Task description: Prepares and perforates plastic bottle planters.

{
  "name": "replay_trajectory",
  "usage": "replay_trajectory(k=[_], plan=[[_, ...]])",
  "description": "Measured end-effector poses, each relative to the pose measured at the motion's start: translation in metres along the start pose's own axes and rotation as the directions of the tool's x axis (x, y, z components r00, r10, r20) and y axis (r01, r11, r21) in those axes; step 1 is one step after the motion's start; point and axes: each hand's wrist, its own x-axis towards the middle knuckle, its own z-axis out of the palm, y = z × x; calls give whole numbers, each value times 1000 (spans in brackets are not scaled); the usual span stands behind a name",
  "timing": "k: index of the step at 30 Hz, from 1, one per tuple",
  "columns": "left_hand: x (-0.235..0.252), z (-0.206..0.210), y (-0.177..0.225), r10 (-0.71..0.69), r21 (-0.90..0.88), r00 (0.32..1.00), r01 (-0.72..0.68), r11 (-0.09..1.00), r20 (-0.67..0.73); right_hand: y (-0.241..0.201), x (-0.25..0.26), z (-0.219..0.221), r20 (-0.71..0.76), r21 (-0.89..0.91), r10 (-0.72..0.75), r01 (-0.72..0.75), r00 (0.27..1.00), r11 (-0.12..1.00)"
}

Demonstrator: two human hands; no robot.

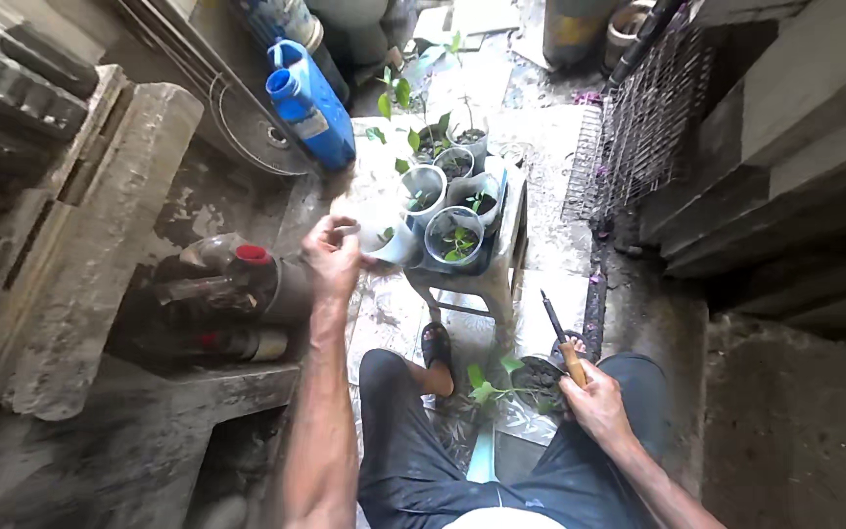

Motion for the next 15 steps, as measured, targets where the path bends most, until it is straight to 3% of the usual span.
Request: replay_trajectory(k=[5,8,11,15], plan=[[13,-49,70,145,97,989,-143,985,-19,8,2,0,-18,-14,-23,23,1000,1000],[29,-53,117,255,80,967,-253,964,-22,9,1,-1,-29,6,-22,22,999,1000],[49,-30,153,326,25,945,-325,945,-8,7,0,-2,-24,26,-4,5,1000,1000],[76,32,181,340,-121,935,-328,937,102,8,1,-4,-22,17,7,-6,1000,1000]])
